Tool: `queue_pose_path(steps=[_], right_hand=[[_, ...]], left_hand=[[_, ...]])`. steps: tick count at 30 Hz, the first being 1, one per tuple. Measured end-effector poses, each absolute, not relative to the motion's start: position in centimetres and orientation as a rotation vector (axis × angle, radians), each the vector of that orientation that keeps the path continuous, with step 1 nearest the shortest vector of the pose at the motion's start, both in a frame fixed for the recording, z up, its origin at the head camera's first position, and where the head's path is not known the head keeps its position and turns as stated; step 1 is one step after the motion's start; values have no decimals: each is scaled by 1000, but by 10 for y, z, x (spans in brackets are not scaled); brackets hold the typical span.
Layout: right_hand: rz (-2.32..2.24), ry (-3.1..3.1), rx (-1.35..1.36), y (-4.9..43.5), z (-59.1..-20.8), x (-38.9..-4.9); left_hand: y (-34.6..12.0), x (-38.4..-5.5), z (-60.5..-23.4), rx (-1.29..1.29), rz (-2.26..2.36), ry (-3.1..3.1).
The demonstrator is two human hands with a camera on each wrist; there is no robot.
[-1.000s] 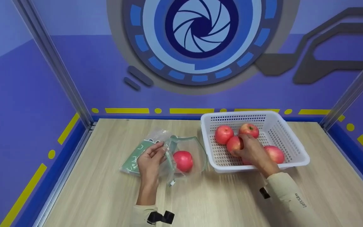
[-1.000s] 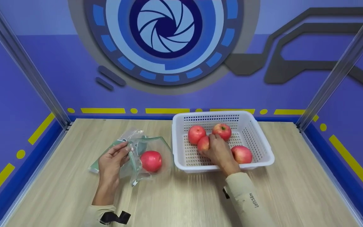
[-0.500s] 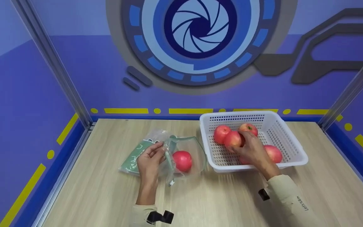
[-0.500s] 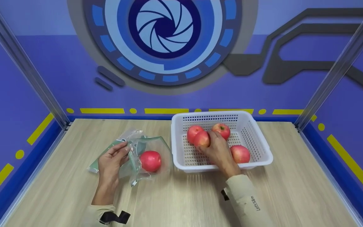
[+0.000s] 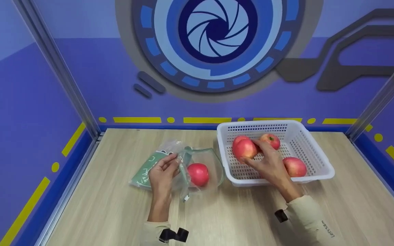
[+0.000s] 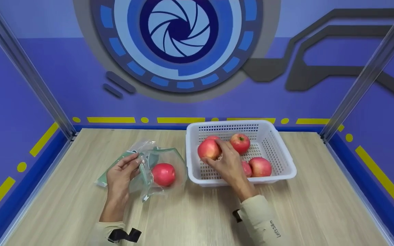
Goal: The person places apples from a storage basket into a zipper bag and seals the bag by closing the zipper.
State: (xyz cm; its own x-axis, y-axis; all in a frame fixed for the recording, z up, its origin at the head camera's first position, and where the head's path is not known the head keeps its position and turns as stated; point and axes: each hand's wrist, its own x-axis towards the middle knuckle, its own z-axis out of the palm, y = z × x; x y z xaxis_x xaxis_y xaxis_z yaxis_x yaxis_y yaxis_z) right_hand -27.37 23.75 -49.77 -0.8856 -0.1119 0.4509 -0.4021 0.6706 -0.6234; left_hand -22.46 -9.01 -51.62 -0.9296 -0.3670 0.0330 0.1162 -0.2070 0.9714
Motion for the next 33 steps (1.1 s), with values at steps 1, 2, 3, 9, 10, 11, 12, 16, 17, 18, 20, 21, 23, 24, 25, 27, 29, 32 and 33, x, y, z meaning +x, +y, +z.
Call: queue_pose_path(steps=[1,2,3,9,10,11,12,16,17,18,20,21,23,24,25,27,29,32,33], right_hand=[[1067,-2500,419,235,-496,-271],[1062,-2492,434,231,-494,-269],[1063,-2484,447,228,-493,-267],[1145,-2413,549,208,-489,-255],[1155,-2401,567,205,-489,-254],[1163,-2388,586,202,-489,-252],[1160,-2384,599,199,-490,-251],[1171,-2369,661,190,-493,-246],[1186,-2363,671,187,-493,-246],[1199,-2358,680,185,-493,-245],[1218,-2345,687,180,-495,-244],[1226,-2343,688,177,-495,-244],[1230,-2340,685,172,-496,-243],[1226,-2339,685,169,-497,-242],[1217,-2335,684,167,-498,-242],[1206,-2323,692,161,-500,-242],[1195,-2305,704,155,-503,-242],[1181,-2278,726,147,-507,-243],[1174,-2272,729,145,-508,-243]], left_hand=[[-90,-225,-516,293,-2204,-1746],[-90,-225,-516,291,-2204,-1746],[-90,-225,-516,290,-2205,-1745],[-91,-228,-516,268,-2217,-1718],[-91,-228,-516,267,-2219,-1715],[-91,-228,-516,268,-2222,-1709],[-91,-228,-517,272,-2223,-1709],[-91,-228,-517,285,-2220,-1716],[-91,-228,-517,288,-2219,-1717],[-91,-227,-516,289,-2215,-1723],[-91,-227,-516,293,-2213,-1725],[-91,-227,-516,294,-2216,-1723],[-90,-227,-515,296,-2222,-1717],[-90,-227,-515,297,-2224,-1717],[-90,-227,-515,300,-2224,-1716],[-90,-227,-515,305,-2220,-1721],[-90,-227,-515,307,-2214,-1728],[-90,-227,-516,305,-2211,-1727],[-90,-227,-516,302,-2213,-1723]])
